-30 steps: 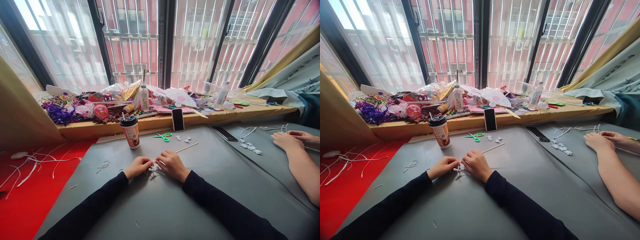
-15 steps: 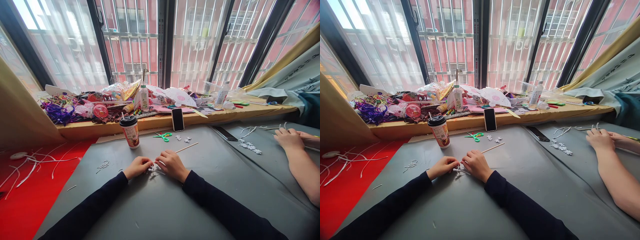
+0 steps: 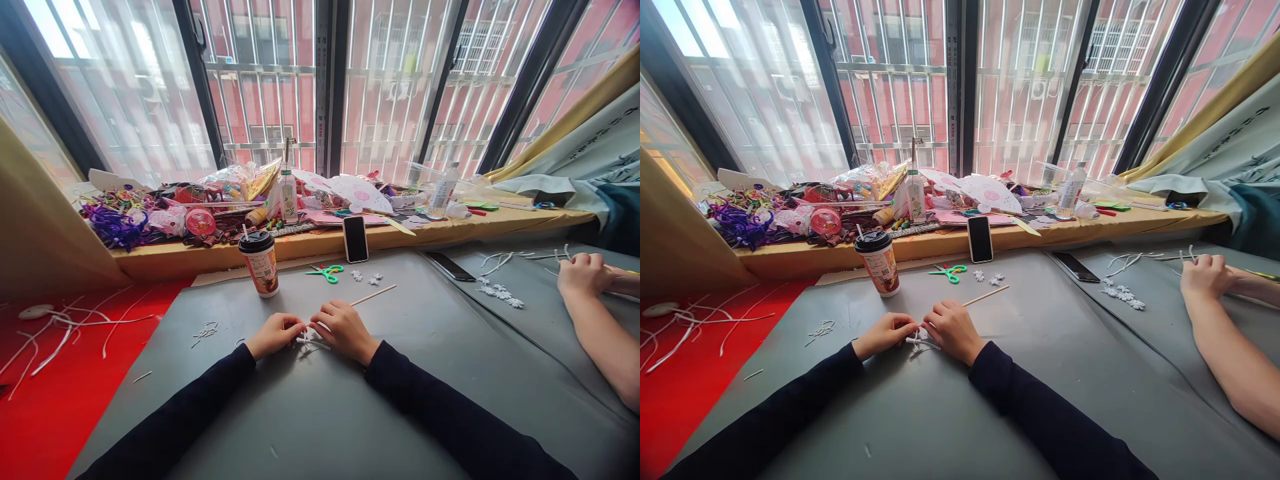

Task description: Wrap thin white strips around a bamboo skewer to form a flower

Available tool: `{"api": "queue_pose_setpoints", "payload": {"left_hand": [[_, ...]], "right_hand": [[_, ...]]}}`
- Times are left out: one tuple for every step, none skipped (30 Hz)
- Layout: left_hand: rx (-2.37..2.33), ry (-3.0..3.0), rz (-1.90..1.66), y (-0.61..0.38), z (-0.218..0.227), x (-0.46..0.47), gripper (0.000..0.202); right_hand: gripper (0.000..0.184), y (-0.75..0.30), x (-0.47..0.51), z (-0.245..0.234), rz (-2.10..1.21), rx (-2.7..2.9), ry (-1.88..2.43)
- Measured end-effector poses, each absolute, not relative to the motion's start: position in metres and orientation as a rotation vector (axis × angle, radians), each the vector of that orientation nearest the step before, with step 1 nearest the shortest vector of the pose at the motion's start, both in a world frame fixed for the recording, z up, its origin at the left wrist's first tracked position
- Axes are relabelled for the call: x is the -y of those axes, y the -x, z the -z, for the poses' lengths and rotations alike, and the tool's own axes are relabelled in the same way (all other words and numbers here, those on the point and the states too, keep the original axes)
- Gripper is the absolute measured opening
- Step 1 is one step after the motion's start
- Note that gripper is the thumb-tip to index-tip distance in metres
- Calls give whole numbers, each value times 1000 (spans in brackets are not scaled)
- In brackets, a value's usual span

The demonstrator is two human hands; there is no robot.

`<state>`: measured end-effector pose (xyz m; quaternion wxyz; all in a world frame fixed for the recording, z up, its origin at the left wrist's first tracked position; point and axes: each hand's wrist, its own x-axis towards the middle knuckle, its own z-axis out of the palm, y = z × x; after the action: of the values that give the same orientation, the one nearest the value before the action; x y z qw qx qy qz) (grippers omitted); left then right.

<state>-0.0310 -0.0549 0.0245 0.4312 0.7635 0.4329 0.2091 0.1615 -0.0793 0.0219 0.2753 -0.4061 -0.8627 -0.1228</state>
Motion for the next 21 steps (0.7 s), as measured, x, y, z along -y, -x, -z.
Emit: {"api": "queue_pose_setpoints", "payload": {"left_hand": [[-1077,-1904,-523,31,-25,55,38],[-1076,-1904,-521,31,-25,55,38],[-1077,-1903,-520,31,-25,55,38],[-1080,-1903,-517,31,-26,55,37],[-1084,-1904,-516,31,-26,56,37],[-1088,-1904,-514,30,-26,56,37],[-1092,-1904,-514,30,-27,56,37],[-1094,-1905,-513,30,-27,57,36],[-1094,-1905,-513,30,-28,57,36],[-1094,-1904,-513,30,-28,57,36],[-1093,-1903,-514,30,-28,57,36],[-1092,-1902,-515,30,-28,57,36],[-1092,-1901,-517,30,-28,57,36],[-1090,-1900,-518,30,-28,57,36],[-1090,-1900,-520,30,-27,56,37],[-1090,-1902,-521,30,-27,55,37],[-1090,-1904,-521,31,-26,55,37],[-1089,-1906,-523,31,-25,55,37],[-1087,-1909,-524,31,-25,54,37],[-1085,-1911,-526,31,-24,54,37],[-1083,-1912,-529,31,-23,54,37]], "right_hand": [[20,-162,79,-22,325,2320,1092],[20,-162,79,-22,322,2321,1092],[20,-162,79,-22,320,2321,1092],[20,-162,79,-22,319,2321,1091],[20,-162,79,-21,318,2320,1092],[20,-161,78,-21,317,2317,1092],[20,-161,78,-21,317,2315,1092],[20,-161,78,-21,316,2313,1092],[19,-161,78,-21,316,2311,1092],[19,-161,78,-21,316,2310,1091],[19,-161,78,-21,317,2310,1091],[19,-161,78,-21,318,2310,1091],[18,-161,78,-21,318,2311,1092],[18,-161,78,-21,318,2310,1092],[19,-161,78,-21,318,2310,1092],[19,-161,78,-20,318,2311,1089],[19,-162,78,-20,318,2312,1086],[19,-162,78,-20,318,2313,1084],[20,-162,78,-20,318,2313,1081],[20,-162,77,-19,318,2314,1079],[20,-162,77,-19,317,2314,1078]]}}
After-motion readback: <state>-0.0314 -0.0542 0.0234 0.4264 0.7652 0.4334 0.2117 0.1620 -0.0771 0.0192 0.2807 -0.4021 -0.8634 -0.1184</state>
